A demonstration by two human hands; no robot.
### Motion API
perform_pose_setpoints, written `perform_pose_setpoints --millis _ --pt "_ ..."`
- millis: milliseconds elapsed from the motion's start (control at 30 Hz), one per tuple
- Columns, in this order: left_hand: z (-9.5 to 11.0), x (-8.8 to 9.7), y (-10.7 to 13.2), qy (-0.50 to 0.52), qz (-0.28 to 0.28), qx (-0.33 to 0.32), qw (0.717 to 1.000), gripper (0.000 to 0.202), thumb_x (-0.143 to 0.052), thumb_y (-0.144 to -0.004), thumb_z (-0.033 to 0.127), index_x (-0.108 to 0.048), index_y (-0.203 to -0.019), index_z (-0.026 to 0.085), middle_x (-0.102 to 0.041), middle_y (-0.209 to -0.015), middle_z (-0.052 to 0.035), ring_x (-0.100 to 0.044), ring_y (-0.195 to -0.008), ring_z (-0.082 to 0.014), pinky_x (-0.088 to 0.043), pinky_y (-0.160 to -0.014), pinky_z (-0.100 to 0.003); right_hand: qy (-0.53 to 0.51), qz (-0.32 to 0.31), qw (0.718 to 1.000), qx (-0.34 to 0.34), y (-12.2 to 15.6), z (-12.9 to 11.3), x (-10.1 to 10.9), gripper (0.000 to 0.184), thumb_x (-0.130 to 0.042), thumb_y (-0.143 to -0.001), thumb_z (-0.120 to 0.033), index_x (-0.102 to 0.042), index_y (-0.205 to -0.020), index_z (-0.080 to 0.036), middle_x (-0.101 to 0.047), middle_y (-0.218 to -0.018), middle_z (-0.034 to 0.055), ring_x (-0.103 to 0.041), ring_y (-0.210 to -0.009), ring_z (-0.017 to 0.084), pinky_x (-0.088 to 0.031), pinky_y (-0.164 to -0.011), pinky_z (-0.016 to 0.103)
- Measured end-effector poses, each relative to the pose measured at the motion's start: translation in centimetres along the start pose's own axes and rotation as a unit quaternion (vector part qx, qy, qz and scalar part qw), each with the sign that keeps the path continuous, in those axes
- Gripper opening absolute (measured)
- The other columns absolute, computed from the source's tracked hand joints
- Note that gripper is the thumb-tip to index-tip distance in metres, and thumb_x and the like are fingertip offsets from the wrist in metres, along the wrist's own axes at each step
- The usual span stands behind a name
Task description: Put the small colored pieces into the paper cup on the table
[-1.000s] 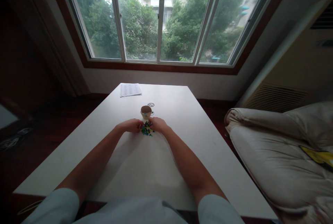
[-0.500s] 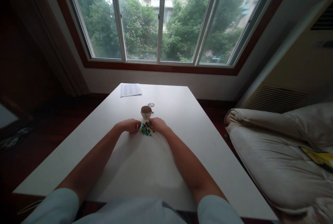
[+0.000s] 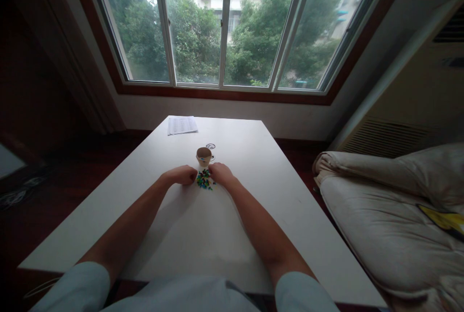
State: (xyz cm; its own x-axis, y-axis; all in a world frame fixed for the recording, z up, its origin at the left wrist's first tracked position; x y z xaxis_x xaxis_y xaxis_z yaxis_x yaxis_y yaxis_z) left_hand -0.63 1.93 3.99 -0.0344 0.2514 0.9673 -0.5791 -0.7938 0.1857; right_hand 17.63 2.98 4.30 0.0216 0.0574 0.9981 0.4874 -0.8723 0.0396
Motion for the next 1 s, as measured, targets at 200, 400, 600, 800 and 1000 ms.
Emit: perform_pose_setpoints --millis 200,400,600,800,1000 --pt "0.3 0.4 0.0 0.019 0.019 -0.022 0.999 0.021 -0.055 -0.070 0.020 -0.072 -0.081 0.020 -0.069 -0.079 -0.0034 -0.057 -0.067 -0.0170 -0.040 -0.063 -0.027 0.015 0.008 1.000 0.002 0.2 0.0 0.2 0.023 -0.050 -0.093 -0.017 -0.069 -0.106 -0.021 -0.068 -0.109 0.0101 -0.063 -0.099 0.022 -0.041 -0.077 0.026" --pt "0.1 1.3 0.1 0.037 0.077 -0.038 0.996 0.012 -0.058 -0.070 0.024 -0.067 -0.076 0.020 -0.065 -0.073 -0.0010 -0.052 -0.064 -0.0147 -0.033 -0.059 -0.026 -0.001 0.003 1.000 0.008 0.1 0.0 0.1 0.024 -0.053 -0.091 -0.017 -0.069 -0.108 -0.022 -0.068 -0.112 0.0087 -0.063 -0.102 0.021 -0.040 -0.080 0.025" --pt "0.2 2.1 0.0 0.053 0.131 -0.052 0.989 0.006 -0.057 -0.070 0.020 -0.062 -0.071 0.019 -0.063 -0.070 0.0000 -0.049 -0.062 -0.0133 -0.030 -0.057 -0.025 -0.017 0.012 1.000 0.012 -0.4 0.3 -0.6 0.022 -0.053 -0.092 -0.023 -0.070 -0.106 -0.023 -0.069 -0.109 0.0074 -0.063 -0.100 0.021 -0.039 -0.080 0.025" --pt "0.8 3.6 0.2 0.071 0.197 -0.058 0.976 0.012 -0.058 -0.070 0.014 -0.065 -0.079 0.019 -0.066 -0.077 -0.0006 -0.053 -0.066 -0.0141 -0.034 -0.060 -0.024 -0.019 0.014 1.000 0.018 -0.2 0.3 -0.4 0.021 -0.054 -0.091 -0.023 -0.070 -0.105 -0.022 -0.070 -0.108 0.0075 -0.063 -0.099 0.021 -0.039 -0.078 0.024" --pt "1.5 5.0 -0.3 0.118 0.311 -0.050 0.942 0.014 -0.056 -0.076 0.011 -0.065 -0.082 0.019 -0.064 -0.085 -0.0017 -0.056 -0.070 -0.0129 -0.040 -0.064 -0.024 -0.018 0.009 1.000 0.000 0.0 0.8 -0.4 0.026 -0.061 -0.088 -0.030 -0.065 -0.112 -0.022 -0.069 -0.110 0.0077 -0.063 -0.099 0.021 -0.039 -0.075 0.025"
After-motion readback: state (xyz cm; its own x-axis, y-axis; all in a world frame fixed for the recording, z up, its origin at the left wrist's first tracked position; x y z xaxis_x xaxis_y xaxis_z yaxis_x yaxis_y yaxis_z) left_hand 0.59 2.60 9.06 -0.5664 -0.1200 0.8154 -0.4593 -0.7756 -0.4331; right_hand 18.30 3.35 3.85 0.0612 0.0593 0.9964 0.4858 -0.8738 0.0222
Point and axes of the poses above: each hand's wrist, its own y-axis away from the middle knuckle, its own x-axis out of the back of the hand, z = x × y, the point moved 3 cm from there along -y, towards the middle knuckle
